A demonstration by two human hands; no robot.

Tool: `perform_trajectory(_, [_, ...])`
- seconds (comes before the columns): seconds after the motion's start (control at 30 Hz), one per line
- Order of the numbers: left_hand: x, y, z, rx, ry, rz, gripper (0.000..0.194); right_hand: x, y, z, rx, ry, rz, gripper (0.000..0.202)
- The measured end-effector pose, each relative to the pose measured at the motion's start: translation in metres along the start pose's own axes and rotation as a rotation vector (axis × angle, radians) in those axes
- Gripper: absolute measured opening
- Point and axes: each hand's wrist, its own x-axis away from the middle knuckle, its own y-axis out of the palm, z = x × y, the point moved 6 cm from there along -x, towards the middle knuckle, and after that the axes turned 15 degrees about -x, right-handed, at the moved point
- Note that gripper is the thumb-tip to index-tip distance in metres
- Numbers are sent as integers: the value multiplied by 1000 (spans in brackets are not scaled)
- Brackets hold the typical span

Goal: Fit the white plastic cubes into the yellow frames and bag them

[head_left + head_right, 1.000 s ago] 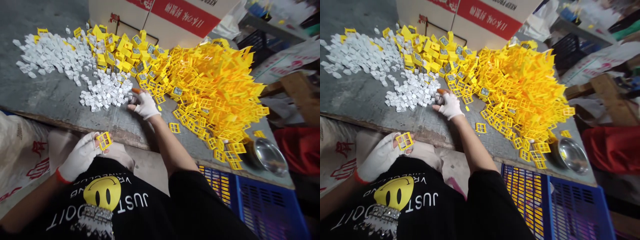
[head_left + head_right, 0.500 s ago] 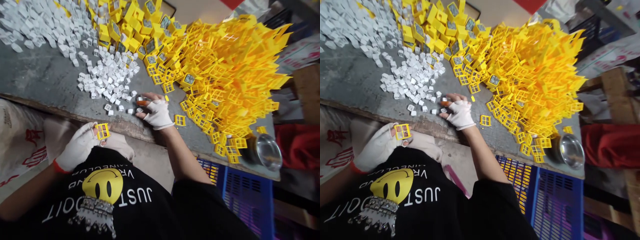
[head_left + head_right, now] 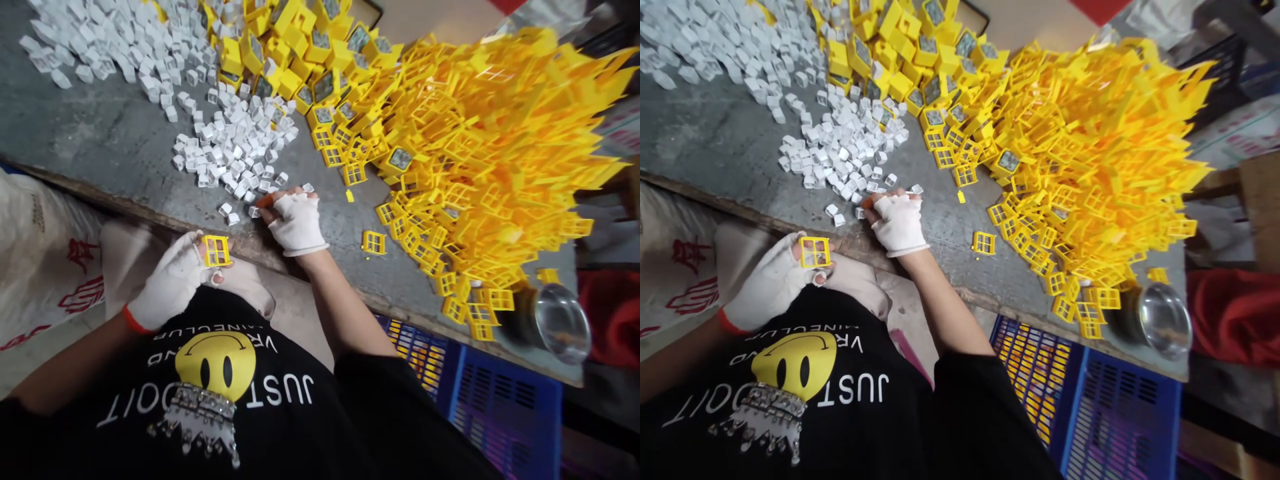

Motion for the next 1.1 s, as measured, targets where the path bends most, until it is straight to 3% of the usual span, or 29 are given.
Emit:
perform_trajectory(0.2, [3, 4, -5, -43, 26, -106, 37, 34, -7, -34, -390, -157, -120, 28])
perform_trajectory(0.37, [7, 3, -10, -67, 25, -102, 40, 57, 3, -59, -281, -215, -125, 22])
perform_trajectory(0.5, [8, 0, -16, -53, -5, -129, 42, 64, 18, -58, -275, -214, -110, 21])
perform_trajectory(0.67, [5, -6, -11, 60, 19, -106, 42, 38, 8, -38, -185, -235, 54, 25])
perform_trajectory(0.77, [4, -10, -7, 70, 40, -67, 39, 12, 14, -30, -24, -201, -27, 17])
perform_trajectory(0.83, [3, -13, -8, 59, 38, -41, 39, 3, 19, -29, -46, -167, -85, 11])
perform_trajectory(0.93, [2, -16, -11, 48, 49, -24, 41, 6, 18, -30, -345, -111, -82, 15])
perform_trajectory(1.1, [2, -14, -7, 27, 173, -46, 40, 34, 20, -36, -934, 37, -155, 46])
